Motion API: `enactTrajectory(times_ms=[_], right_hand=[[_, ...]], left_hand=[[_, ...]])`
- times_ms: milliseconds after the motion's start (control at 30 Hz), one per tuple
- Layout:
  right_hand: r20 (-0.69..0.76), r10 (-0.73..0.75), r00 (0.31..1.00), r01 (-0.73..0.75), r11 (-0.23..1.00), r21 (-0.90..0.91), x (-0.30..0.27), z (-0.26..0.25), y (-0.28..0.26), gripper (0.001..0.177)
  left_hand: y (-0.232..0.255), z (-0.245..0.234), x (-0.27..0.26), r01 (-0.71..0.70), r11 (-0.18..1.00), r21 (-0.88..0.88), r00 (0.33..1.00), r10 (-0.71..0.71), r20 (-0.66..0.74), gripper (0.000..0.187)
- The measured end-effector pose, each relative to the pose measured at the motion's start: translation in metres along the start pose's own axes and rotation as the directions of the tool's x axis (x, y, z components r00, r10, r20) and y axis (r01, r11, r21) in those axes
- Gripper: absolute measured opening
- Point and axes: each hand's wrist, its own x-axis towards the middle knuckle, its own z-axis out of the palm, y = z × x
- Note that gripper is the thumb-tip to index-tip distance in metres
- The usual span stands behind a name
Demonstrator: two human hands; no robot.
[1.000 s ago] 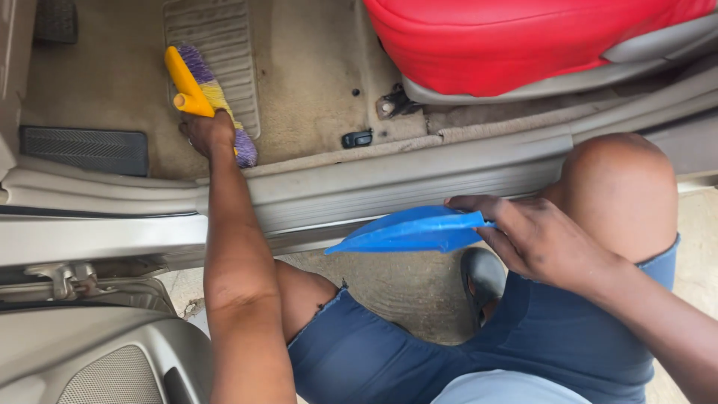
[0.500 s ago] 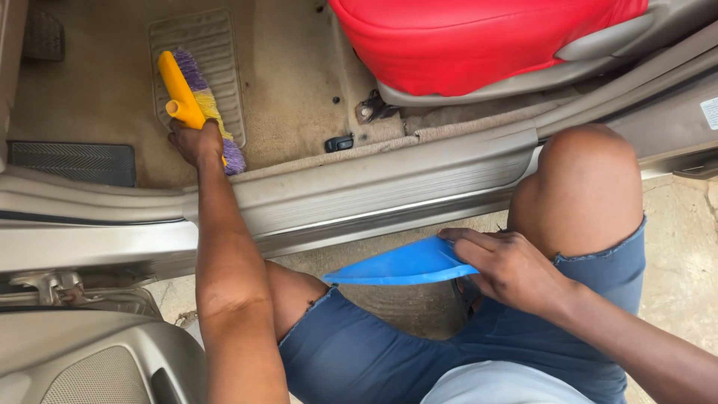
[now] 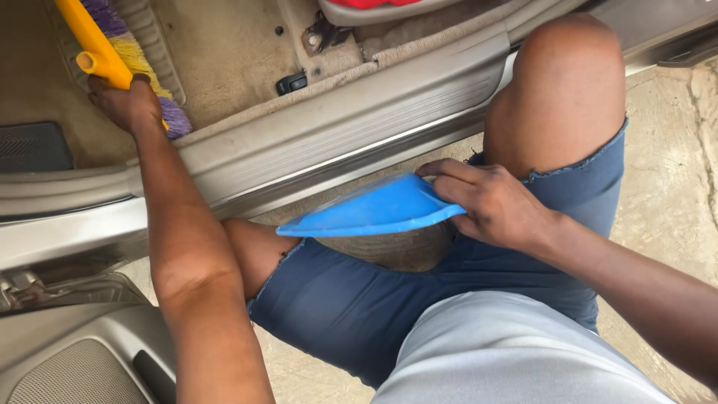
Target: Sweeping the floor mat and carpet area of a car using a brush and dustpan.
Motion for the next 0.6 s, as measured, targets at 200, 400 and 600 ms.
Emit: enactTrajectory(times_ms=[200, 400, 600], right_hand=[[-0.013, 0.038, 0.999, -0.038, 0.998, -0.047, 0.000, 0.007, -0.002, 0.040], [-0.068, 0.180, 0.981, -0.182, 0.983, -0.015, 0.009, 0.008, 0.003, 0.035], [0.377, 0.589, 0.715, -0.691, 0.678, 0.251, 0.027, -0.004, -0.004, 0.028]], left_hand=[[0.006, -0.003, -0.003, -0.094, 0.994, -0.047, 0.996, 0.094, -0.012, 0.079], [0.032, -0.015, -0.012, -0.271, 0.960, -0.069, 0.962, 0.270, -0.029, 0.081], [0.096, -0.098, -0.114, -0.169, 0.841, -0.514, 0.906, 0.338, 0.256, 0.065]])
